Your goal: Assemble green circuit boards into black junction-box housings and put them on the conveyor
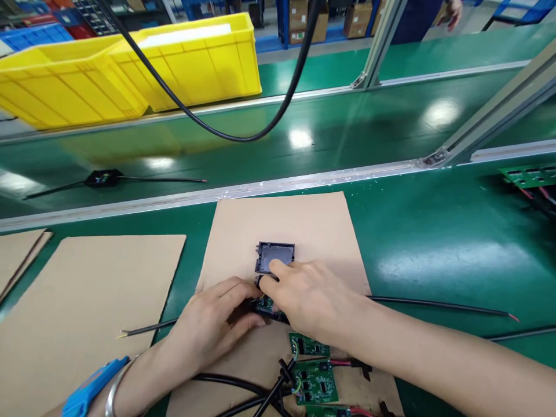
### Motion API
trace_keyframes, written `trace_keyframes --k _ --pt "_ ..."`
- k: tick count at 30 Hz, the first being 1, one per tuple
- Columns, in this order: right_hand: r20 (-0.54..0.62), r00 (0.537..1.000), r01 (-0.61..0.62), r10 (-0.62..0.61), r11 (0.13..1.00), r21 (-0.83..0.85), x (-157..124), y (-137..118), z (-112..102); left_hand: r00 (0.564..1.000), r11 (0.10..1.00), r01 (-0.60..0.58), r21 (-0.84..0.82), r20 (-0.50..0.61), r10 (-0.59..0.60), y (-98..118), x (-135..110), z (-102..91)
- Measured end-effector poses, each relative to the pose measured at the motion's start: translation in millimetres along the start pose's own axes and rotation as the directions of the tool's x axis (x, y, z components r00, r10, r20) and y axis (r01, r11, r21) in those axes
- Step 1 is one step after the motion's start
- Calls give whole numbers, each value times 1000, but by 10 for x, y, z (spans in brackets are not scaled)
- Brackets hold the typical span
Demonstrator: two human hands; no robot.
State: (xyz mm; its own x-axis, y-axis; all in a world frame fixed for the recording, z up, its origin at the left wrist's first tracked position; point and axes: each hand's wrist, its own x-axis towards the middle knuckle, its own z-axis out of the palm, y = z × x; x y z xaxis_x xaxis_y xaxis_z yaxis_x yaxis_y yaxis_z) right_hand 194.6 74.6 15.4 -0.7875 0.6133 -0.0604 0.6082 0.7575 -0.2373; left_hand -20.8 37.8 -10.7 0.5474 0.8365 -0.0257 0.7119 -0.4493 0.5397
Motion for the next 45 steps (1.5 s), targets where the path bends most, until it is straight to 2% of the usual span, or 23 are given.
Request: trace_keyframes --k 5,10,14,17,20,24,28,30,34,36,39,43,45 --pt "10 1000 -3 3 1000 -17 -2 -47 -49 997 997 41 -66 -60 -45 33 -35 33" --pt "-6 999 46 -46 999 21 -28 -12 -13 989 946 150 -288 29 -148 68 -27 -120" --pt "1 997 80 -80 996 28 -27 8 19 997 988 60 -142 56 -52 55 41 -247" --pt "2 997 71 -71 996 50 -15 11 19 998 999 -48 -22 -39 47 51 92 -245" --pt "-6 998 57 -57 997 56 -8 12 14 983 984 -120 132 -120 136 59 117 -196" --pt "-18 999 47 -46 998 52 -15 10 6 976 930 -167 329 -79 203 84 84 -165" --pt "-36 998 43 -41 999 34 -27 2 10 982 854 -170 491 9 190 150 49 -185" --pt "-46 998 44 -43 998 33 -31 5 22 987 870 -148 470 10 162 190 58 -189" --pt "-83 995 61 -56 997 54 -28 23 44 991 913 -77 400 -69 114 239 88 -161" --pt "-88 994 61 -56 997 55 -24 31 45 994 904 -68 421 -52 99 244 90 -153" --pt "-92 995 55 -50 997 52 -26 38 39 987 829 -159 536 57 153 256 78 -172" --pt "-100 994 53 -44 995 87 -44 53 47 959 641 -284 713 197 206 309 67 -177" --pt "-110 993 47 -35 993 106 -48 60 61 950 568 -311 762 227 215 343 69 -142"
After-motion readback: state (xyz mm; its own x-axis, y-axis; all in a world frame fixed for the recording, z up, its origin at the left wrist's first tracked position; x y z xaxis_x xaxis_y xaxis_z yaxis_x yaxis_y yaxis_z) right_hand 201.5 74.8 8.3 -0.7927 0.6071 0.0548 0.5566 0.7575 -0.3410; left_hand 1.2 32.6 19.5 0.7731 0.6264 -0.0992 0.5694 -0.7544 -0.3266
